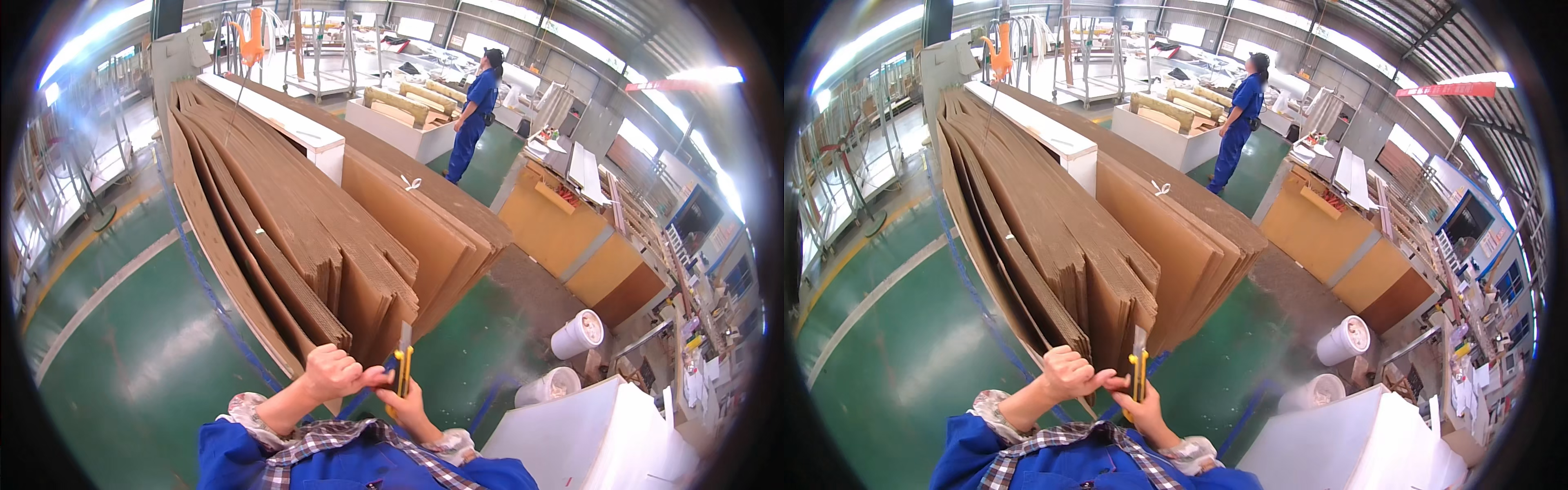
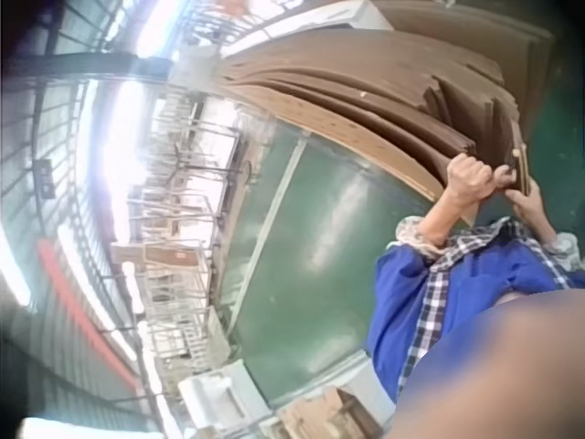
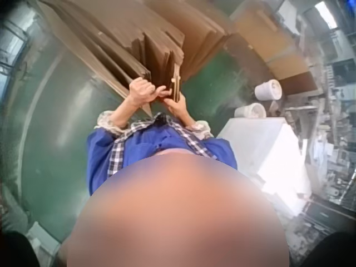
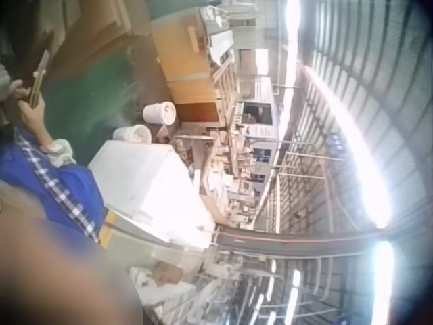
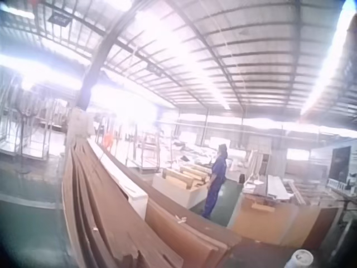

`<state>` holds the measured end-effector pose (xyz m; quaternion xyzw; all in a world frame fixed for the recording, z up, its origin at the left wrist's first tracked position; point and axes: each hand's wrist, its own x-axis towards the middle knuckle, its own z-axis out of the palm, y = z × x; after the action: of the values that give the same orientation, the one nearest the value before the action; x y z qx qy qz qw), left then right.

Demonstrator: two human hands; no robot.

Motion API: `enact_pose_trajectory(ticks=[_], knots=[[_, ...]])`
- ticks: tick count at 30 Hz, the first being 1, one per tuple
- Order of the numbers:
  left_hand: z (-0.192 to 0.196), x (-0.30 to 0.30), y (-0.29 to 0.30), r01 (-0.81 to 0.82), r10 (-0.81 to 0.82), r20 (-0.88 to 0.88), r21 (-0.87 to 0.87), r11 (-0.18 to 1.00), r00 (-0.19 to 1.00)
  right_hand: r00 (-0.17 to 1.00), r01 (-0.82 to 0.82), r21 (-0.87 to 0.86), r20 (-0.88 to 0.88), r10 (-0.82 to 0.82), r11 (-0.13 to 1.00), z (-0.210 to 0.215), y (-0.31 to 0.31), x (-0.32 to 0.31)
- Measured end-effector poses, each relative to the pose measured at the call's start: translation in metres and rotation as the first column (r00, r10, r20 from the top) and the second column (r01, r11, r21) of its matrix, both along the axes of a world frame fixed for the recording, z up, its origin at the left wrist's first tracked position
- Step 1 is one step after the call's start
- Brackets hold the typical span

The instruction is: The person cuts a large cardboard sheet with a utility knife and places it on a partially assembled white furniture frame. They then handle printed labels and white foam panels, positioning the panels on the frame. A coworker assists by holding the cardboard and moving materials nearby.

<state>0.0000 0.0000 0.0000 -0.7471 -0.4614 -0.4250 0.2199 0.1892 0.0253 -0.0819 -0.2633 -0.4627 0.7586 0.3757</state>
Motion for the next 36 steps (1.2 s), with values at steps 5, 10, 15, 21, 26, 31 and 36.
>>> enact_pose_trajectory(ticks=[5, 10, 15, 21, 26, 31, 36], knots=[[0.009, 0.033, -0.003, 0.205, -0.210, 0.077, 0.066, 0.977, 0.975, 0.994, 0.067, -0.060, 0.090, -0.061, 0.996, -0.025, -0.034, 0.037], [-0.003, 0.094, -0.013, 0.304, -0.307, 0.106, 0.043, 0.952, 0.946, 0.918, 0.134, 0.027, 0.372, -0.134, 0.991, -0.061, -0.069, 0.067], [-0.003, 0.160, -0.009, 0.311, -0.320, 0.130, 0.082, 0.947, 0.938, 0.891, 0.297, -0.013, 0.364, -0.272, 0.955, -0.055, -0.097, 0.149], [0.001, 0.270, -0.002, 0.308, -0.321, 0.116, 0.118, 0.944, 0.940, 0.777, 0.554, -0.018, 0.370, -0.509, 0.832, -0.049, -0.112, 0.270], [0.007, 0.382, -0.002, 0.469, -0.474, 0.065, 0.077, 0.880, 0.878, 0.628, 0.726, 0.024, 0.382, -0.678, 0.687, -0.047, -0.113, 0.361], [0.032, 0.417, 0.000, 0.659, -0.665, -0.022, -0.111, 0.744, 0.746, 0.569, 0.772, 0.109, 0.321, -0.757, 0.626, -0.039, -0.083, 0.430], [0.077, 0.317, 0.031, 0.357, -0.409, 0.007, -0.498, 0.790, 0.913, 0.454, 0.858, 0.185, 0.162, -0.876, 0.478, -0.035, -0.035, 0.509]])
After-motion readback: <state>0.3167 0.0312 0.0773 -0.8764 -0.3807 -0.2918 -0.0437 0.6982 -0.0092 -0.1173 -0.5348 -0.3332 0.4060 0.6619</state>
